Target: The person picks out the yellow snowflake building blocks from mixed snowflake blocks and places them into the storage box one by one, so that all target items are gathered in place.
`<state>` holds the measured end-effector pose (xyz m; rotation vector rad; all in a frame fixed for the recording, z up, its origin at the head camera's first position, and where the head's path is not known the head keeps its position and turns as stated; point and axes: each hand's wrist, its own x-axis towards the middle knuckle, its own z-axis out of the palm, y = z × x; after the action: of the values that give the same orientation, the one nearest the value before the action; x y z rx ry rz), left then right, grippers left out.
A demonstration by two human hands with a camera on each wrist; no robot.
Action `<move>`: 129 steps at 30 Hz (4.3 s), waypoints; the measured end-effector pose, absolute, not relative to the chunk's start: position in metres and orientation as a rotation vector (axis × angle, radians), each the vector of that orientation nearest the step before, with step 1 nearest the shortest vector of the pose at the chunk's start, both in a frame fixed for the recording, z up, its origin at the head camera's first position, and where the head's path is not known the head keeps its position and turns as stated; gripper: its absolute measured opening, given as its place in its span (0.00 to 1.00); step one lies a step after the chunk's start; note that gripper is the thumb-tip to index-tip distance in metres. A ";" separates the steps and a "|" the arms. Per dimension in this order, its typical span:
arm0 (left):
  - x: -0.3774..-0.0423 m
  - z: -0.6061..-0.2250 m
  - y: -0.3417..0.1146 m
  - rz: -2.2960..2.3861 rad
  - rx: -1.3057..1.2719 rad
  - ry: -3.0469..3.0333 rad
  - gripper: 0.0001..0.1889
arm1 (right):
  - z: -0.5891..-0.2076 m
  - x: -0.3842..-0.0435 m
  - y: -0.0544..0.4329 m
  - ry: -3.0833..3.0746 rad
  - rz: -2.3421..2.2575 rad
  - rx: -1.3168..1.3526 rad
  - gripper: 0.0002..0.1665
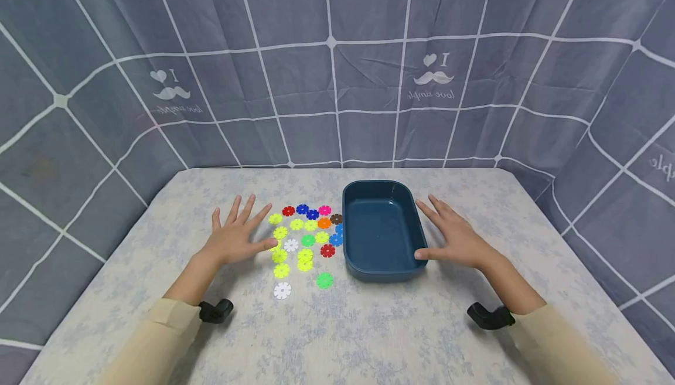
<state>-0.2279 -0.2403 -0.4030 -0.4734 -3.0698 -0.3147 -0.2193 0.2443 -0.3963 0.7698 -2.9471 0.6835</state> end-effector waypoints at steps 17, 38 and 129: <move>-0.240 -0.415 -0.235 -0.436 -0.462 -3.051 0.46 | -0.426 -0.202 0.242 -2.780 1.224 0.812 0.59; -0.258 -0.431 -0.231 -0.650 -0.348 -3.038 0.45 | -0.454 -0.198 0.238 -2.511 1.709 0.915 0.56; -0.288 -0.411 -0.177 -1.497 0.182 -2.645 0.13 | -0.468 -0.199 0.237 -2.373 1.868 0.886 0.51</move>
<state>-0.2879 -0.1768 -0.4107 0.1818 -2.6453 -1.4968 -0.1991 0.2366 -0.4679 0.8864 -2.3728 1.8676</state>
